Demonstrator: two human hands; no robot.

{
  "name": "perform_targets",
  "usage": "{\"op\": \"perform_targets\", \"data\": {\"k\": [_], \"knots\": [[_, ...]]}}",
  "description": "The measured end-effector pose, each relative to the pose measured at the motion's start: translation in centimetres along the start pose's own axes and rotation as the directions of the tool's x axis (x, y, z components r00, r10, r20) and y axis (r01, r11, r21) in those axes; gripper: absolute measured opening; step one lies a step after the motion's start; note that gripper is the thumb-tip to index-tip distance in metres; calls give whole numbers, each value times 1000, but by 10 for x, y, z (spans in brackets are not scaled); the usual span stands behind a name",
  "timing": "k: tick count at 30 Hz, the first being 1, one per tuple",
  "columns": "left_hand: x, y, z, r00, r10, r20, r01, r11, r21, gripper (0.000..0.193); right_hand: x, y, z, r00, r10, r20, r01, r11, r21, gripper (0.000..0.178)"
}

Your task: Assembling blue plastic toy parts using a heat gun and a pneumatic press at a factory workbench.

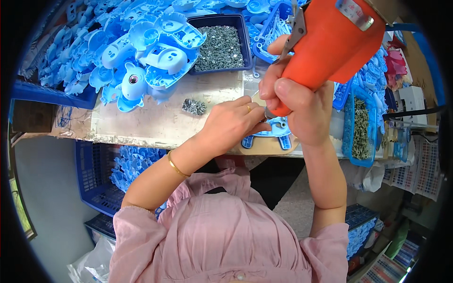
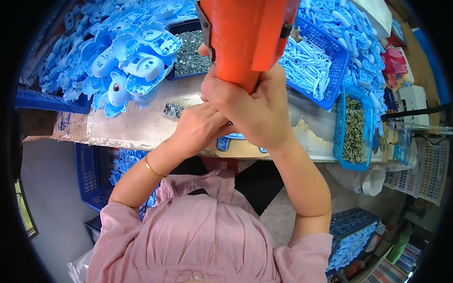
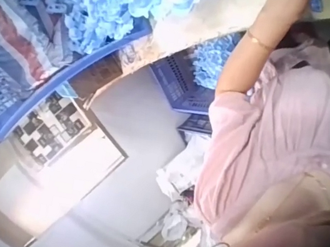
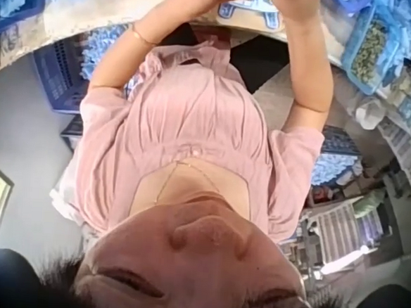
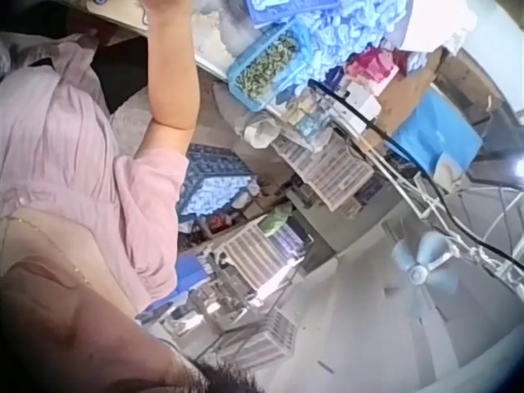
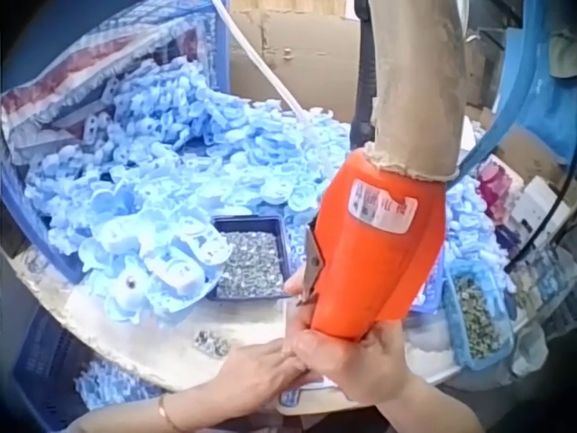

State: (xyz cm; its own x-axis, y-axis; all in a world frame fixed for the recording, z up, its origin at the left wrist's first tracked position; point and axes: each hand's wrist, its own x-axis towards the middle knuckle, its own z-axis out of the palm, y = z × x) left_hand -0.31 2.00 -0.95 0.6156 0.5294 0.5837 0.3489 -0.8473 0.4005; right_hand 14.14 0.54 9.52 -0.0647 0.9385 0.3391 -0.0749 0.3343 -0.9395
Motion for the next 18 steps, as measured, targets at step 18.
{"op": "perform_targets", "data": {"k": [18], "knots": [[-16, 0, 0, 969, -209, 135, 212, 977, -6, 76, -8, 47, -3, 993, 45, -106, -39, 997, 61, 30]]}}
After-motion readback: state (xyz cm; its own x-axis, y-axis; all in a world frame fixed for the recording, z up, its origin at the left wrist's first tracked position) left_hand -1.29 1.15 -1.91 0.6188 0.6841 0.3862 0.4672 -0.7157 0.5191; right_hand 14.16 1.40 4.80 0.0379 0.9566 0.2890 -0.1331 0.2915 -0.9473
